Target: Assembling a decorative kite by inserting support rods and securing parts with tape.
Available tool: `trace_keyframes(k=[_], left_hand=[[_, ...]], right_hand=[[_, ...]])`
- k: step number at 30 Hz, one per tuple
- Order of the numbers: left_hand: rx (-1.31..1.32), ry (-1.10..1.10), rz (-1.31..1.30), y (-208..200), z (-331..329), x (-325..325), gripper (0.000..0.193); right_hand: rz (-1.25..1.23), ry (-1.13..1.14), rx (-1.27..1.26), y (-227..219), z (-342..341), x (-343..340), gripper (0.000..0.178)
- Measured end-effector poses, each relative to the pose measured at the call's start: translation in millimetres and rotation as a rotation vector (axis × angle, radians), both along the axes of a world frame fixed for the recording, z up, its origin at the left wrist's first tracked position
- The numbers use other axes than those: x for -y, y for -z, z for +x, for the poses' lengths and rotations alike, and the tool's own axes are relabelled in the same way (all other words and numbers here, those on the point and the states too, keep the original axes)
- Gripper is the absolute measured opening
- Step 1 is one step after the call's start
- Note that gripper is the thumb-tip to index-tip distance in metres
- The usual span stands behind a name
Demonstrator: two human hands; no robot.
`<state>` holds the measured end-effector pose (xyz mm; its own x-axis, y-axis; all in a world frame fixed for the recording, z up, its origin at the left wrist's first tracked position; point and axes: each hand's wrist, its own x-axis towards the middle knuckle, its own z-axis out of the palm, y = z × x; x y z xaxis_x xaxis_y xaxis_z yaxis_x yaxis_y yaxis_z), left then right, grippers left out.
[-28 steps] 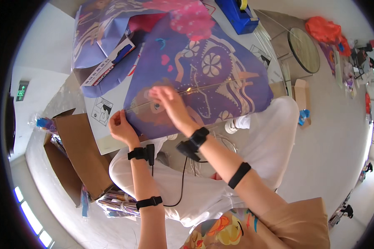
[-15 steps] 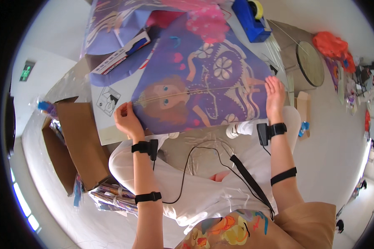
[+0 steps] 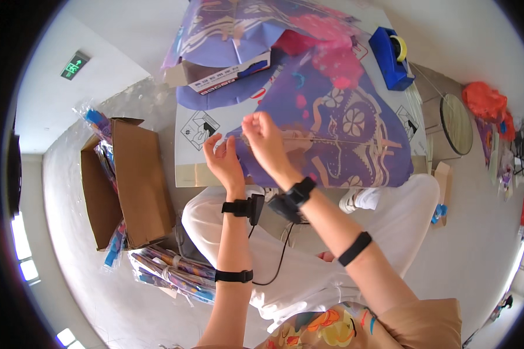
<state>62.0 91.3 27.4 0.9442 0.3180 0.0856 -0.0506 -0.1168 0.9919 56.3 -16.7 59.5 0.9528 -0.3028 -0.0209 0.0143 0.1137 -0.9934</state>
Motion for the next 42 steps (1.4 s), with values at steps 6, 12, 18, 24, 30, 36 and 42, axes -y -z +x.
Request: trace_keyframes(k=[6, 12, 18, 24, 30, 36, 42], left_hand=[[0.210, 0.180, -0.114, -96.2, -33.9, 2.8, 0.037], [0.424, 0.447, -0.260, -219.6, -98.4, 15.4, 0.057], [0.544, 0.650, -0.014, -313.8, -124.9, 41.7, 0.068], [0.733, 0.686, 0.244, -365.9, -158.1, 87.4, 0.011], [1.290, 0.805, 0.444, -354.8, -192.1, 97.7, 0.033], [1.001, 1.001, 0.676, -240.7, -227.1, 80.2, 0.040], [0.138, 0.851, 0.467, -160.1, -318.7, 32.4, 0.018]], right_hand=[[-0.806, -0.357, 0.464, -148.7, -4.1, 59.0, 0.048], [-0.844, -1.126, 0.122, -291.6, -42.5, 82.5, 0.045], [-1.187, -0.713, 0.303, -373.4, -130.4, 122.9, 0.020], [-1.566, 0.160, 0.787, -385.9, -232.6, 151.3, 0.021], [-1.618, 0.331, 0.948, -334.7, -314.3, 155.7, 0.024], [-1.402, 0.220, 0.614, -191.4, -351.8, 135.7, 0.034], [-1.171, 0.120, 0.303, -110.7, -363.4, 109.0, 0.036]])
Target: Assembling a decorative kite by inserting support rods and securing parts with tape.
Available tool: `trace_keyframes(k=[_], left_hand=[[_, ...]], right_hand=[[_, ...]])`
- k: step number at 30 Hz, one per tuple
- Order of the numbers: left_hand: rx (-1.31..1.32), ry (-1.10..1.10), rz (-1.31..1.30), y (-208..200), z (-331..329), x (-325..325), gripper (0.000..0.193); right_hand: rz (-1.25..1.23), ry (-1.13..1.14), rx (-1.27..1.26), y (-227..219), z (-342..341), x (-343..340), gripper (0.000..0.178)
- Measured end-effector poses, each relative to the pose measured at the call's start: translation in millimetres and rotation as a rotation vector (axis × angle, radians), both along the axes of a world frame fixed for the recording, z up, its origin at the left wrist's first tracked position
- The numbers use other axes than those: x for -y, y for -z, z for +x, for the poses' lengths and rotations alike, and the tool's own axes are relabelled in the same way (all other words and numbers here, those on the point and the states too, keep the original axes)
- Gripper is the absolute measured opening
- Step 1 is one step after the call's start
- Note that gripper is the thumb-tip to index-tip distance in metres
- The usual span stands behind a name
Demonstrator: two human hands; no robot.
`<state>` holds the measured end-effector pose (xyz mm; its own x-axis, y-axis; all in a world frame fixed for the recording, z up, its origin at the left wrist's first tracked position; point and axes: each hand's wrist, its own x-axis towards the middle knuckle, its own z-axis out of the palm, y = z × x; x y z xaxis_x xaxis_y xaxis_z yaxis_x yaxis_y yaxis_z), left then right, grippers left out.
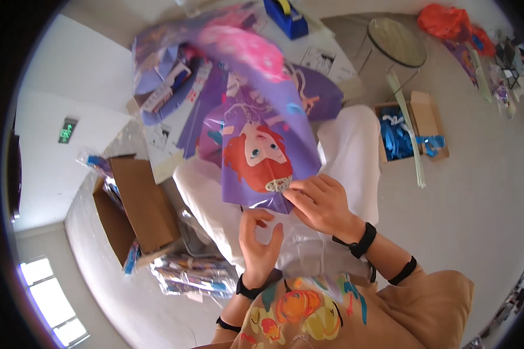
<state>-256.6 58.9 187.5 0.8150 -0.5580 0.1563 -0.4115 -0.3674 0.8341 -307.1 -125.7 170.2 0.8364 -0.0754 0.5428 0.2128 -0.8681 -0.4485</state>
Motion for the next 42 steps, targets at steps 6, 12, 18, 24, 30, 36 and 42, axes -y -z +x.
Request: trace_keyframes(k=[6, 12, 18, 24, 30, 36, 42], left_hand=[[-1.510, -0.285, -0.804, 30.9, -19.7, -1.9, 0.029], [-1.550, -0.306, -0.781, 48.2, -5.7, 8.6, 0.015], [-1.520, -0.284, -0.772, 50.3, -2.7, 13.0, 0.014], [-1.458, -0.280, -0.729, 50.6, -1.1, 15.6, 0.015], [-1.473, -0.299, -0.693, 48.9, -0.4, 18.1, 0.017], [-1.500, -0.287, -0.657, 49.0, 0.2, 18.9, 0.017], [-1.509, -0.309, -0.667, 50.3, 0.9, 19.9, 0.021]], right_hand=[[-0.017, -0.107, -0.096, 14.4, -4.9, -5.8, 0.039], [-0.066, -0.121, -0.182, 9.0, -20.5, -7.5, 0.036], [-0.059, -0.233, -0.144, 6.2, -32.0, -2.0, 0.031], [0.073, -0.131, -0.193, -0.9, -21.5, -7.0, 0.026], [0.133, -0.088, -0.288, 0.2, -14.1, -4.8, 0.023], [0.182, -0.035, -0.345, 1.0, -13.2, -5.3, 0.022], [0.279, -0.090, -0.372, -1.0, -20.3, 3.5, 0.026]])
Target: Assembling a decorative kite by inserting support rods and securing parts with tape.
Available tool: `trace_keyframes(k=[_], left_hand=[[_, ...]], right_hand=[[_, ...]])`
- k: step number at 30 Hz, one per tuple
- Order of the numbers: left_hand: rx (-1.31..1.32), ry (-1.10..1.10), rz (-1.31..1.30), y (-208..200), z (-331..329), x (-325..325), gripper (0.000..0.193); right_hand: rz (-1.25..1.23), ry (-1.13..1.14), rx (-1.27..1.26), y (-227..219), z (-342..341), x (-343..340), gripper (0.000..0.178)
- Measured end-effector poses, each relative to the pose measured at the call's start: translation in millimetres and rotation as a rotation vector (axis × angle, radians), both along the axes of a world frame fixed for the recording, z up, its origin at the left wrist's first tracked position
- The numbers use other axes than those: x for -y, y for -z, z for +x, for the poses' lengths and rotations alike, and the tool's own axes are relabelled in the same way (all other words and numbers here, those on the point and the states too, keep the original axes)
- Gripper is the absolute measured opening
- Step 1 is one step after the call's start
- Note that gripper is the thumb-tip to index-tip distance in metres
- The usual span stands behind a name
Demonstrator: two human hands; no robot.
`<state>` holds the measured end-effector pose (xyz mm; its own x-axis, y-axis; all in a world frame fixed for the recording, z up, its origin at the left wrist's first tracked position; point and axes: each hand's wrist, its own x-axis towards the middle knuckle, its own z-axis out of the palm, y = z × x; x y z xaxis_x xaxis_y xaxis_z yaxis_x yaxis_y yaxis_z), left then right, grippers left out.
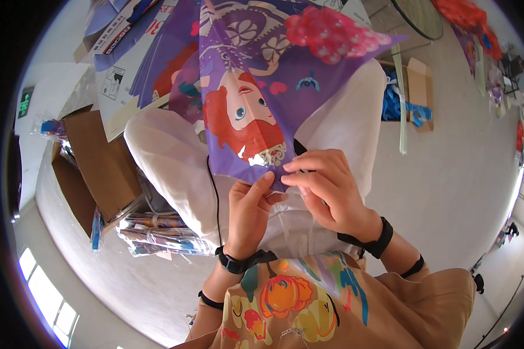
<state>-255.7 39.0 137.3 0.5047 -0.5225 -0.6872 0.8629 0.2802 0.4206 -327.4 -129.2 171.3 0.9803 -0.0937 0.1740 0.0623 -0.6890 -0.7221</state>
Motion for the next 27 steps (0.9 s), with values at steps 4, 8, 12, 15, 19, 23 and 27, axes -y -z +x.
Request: trace_keyframes(k=[4, 8, 12, 15, 19, 23, 27], left_hand=[[-0.007, 0.002, -0.005, 0.9, -0.1, 0.0, 0.021], [-0.002, 0.006, -0.001, -0.7, 1.3, 1.2, 0.021], [0.006, 0.004, 0.001, -0.3, 0.2, 1.1, 0.021], [0.033, 0.032, 0.021, 0.8, -0.9, 0.1, 0.022], [0.034, 0.046, 0.030, 0.2, -1.8, -1.3, 0.022], [0.029, 0.071, 0.044, 0.6, -1.2, -1.3, 0.022], [0.032, 0.069, 0.057, 4.4, -1.5, -0.6, 0.022]], right_hand=[[-0.014, -0.115, -0.013, -3.2, -1.5, -0.5, 0.026], [-0.049, -0.126, 0.028, 2.3, -2.6, -2.0, 0.025], [-0.066, -0.107, -0.014, -2.3, 0.9, -1.2, 0.023], [-0.059, -0.074, -0.044, -3.1, 3.1, -4.5, 0.022], [-0.056, -0.021, -0.087, -2.0, 2.7, -7.4, 0.021], [-0.051, -0.006, -0.105, -0.1, 3.4, -8.5, 0.021], [0.048, 0.088, -0.145, -0.6, 7.1, -14.2, 0.031]])
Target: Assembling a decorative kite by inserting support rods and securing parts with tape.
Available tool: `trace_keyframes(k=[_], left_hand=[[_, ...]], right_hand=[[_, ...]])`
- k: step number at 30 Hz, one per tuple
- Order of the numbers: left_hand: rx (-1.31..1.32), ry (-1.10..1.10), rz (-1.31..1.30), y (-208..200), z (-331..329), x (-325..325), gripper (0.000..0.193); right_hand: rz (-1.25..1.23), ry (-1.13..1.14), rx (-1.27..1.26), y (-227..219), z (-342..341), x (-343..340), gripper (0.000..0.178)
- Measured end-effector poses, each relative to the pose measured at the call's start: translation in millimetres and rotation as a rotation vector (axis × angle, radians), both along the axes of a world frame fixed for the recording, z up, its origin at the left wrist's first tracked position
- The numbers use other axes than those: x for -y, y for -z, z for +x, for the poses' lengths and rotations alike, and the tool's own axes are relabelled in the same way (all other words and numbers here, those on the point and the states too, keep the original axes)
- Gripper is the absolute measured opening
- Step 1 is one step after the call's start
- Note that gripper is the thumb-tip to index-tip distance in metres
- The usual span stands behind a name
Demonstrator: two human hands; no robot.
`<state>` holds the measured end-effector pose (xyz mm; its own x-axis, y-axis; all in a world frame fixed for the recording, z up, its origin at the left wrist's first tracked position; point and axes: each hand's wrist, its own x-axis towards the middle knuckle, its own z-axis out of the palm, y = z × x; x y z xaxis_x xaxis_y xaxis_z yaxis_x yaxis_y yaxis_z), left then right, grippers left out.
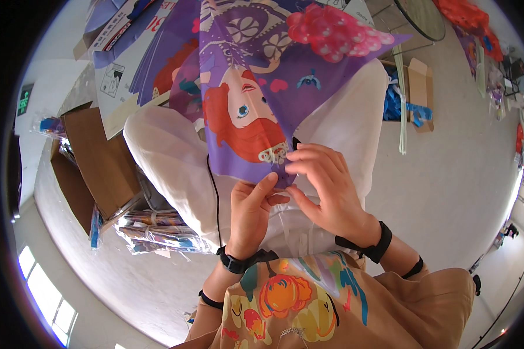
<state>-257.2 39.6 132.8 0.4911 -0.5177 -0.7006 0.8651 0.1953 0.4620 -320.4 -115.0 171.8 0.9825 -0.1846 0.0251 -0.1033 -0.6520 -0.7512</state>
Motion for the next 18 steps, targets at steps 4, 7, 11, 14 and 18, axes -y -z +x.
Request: trace_keyframes(k=[4, 7, 11, 14, 18], left_hand=[[-0.050, 0.003, -0.003, -0.6, 0.1, 4.5, 0.021], [0.130, 0.036, -0.001, 2.0, -4.8, 6.5, 0.024], [0.049, 0.081, 0.103, 10.9, -3.3, 3.7, 0.030], [0.056, 0.053, 0.116, 18.4, -2.6, -0.1, 0.029], [-0.060, 0.065, 0.120, 24.2, 3.7, -6.1, 0.029]], right_hand=[[0.139, 0.137, -0.026, 10.6, -1.0, 0.2, 0.046], [0.249, 0.166, -0.072, 10.6, 0.7, 0.8, 0.043], [0.427, 0.311, -0.024, 16.0, 27.7, 39.0, 0.035], [0.293, 0.405, 0.184, 34.2, 94.8, 113.4, 0.038], [0.122, 0.437, 0.352, 61.4, 228.3, 216.5, 0.045]])
